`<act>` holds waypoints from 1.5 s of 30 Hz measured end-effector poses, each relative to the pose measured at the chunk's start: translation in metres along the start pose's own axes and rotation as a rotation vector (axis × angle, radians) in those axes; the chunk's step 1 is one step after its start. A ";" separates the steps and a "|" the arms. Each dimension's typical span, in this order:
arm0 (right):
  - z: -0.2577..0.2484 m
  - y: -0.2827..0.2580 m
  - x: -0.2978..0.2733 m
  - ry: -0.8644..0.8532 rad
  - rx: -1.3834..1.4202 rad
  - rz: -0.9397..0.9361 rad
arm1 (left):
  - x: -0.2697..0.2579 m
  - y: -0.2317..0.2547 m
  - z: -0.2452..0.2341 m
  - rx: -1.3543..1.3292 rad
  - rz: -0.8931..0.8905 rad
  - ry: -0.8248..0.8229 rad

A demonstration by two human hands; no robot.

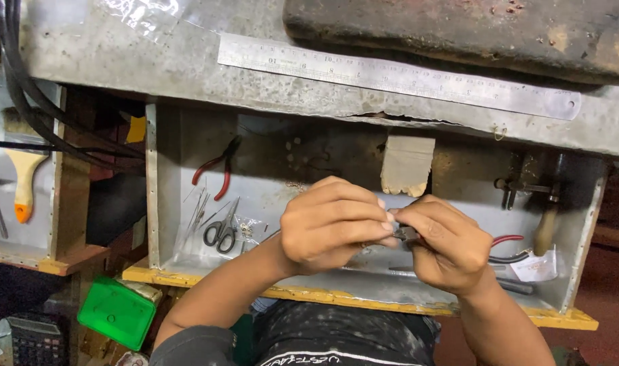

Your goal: Using pliers to bend and shape small metal wires into loops for jewelry making.

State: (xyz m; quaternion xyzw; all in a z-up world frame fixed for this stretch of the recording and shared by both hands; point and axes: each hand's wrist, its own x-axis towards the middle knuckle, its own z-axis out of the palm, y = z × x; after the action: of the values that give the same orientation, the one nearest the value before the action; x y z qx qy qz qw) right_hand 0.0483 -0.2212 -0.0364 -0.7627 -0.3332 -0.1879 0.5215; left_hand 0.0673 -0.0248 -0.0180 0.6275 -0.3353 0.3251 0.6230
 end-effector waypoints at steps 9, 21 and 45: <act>0.011 0.001 -0.011 0.022 0.216 0.056 | 0.001 0.012 0.007 -0.423 -0.291 0.038; 0.014 0.012 -0.019 0.023 0.230 -0.012 | -0.001 0.013 0.008 -0.405 -0.294 0.027; 0.005 0.033 -0.051 -0.091 0.529 0.132 | -0.001 0.019 -0.001 -0.659 -0.550 -0.168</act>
State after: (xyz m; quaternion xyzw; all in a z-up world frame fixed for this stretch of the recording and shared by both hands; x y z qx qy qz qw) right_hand 0.0354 -0.2397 -0.0926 -0.6276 -0.3434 -0.0257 0.6982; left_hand 0.0511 -0.0234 -0.0078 0.4854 -0.2911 -0.0297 0.8239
